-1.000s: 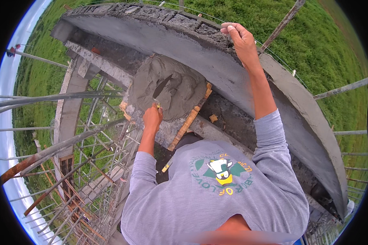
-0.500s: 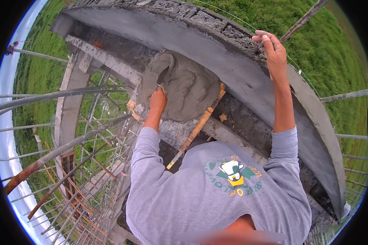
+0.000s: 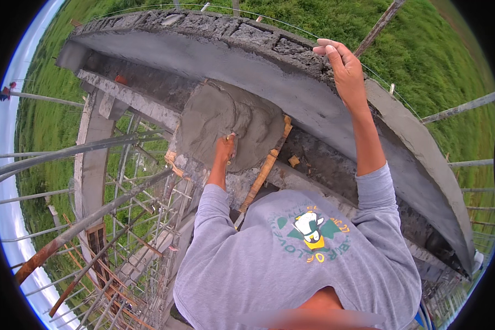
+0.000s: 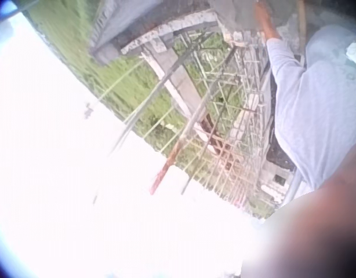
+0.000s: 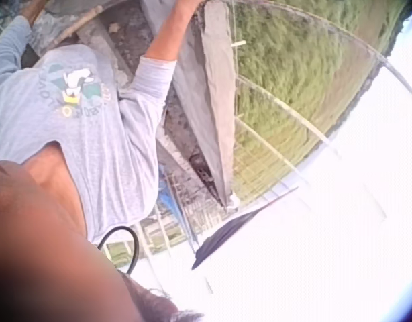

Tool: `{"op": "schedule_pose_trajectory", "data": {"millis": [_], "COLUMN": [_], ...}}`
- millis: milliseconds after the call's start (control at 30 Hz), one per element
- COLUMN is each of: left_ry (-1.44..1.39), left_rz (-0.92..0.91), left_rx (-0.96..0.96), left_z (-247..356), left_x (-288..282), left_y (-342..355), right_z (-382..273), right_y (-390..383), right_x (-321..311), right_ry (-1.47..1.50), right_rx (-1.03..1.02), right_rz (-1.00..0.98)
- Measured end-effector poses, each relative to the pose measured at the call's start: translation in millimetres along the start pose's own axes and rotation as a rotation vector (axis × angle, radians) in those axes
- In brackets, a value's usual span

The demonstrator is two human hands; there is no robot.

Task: The person scoops wet cement from a wooden board and spreads it onto a curved concrete beam using a trowel. They repeatedly smooth and level the surface along the beam's edge while standing on scaffolding.

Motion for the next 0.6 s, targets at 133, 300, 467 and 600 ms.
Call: {"op": "schedule_pose_trajectory", "data": {"millis": [133, 300, 467, 600], "left_ry": [-0.184, -0.073, 0.231, 0.394], "left_rz": [-0.012, -0.083, -0.184, -0.319], "left_rx": [-0.001, -0.025, 0.076, 0.119], "left_z": [16, 37, 136, 242], "left_x": [13, -32, -104, -139], "left_y": [6, -58, -132, -176], "right_z": [3, -9, -33, 7], "right_y": [1, -3, -61, -143], "right_x": [-1, -6, -37, -7], "right_ry": [-0.045, 0.063, 0.030, -0.002], "right_rx": [0.053, 0.016, -0.194, -0.034], "right_rz": [-0.056, 0.046, 0.225, -0.110]}}
Point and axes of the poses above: each hand's wrist, its own y-axis towards the middle knuckle, its own x-axis out of the palm, z = x × y, the point moved 10 cm from there along y, towards the middle knuckle, and after that the axes turned 1 degree about -z, right-handed, at the moved point
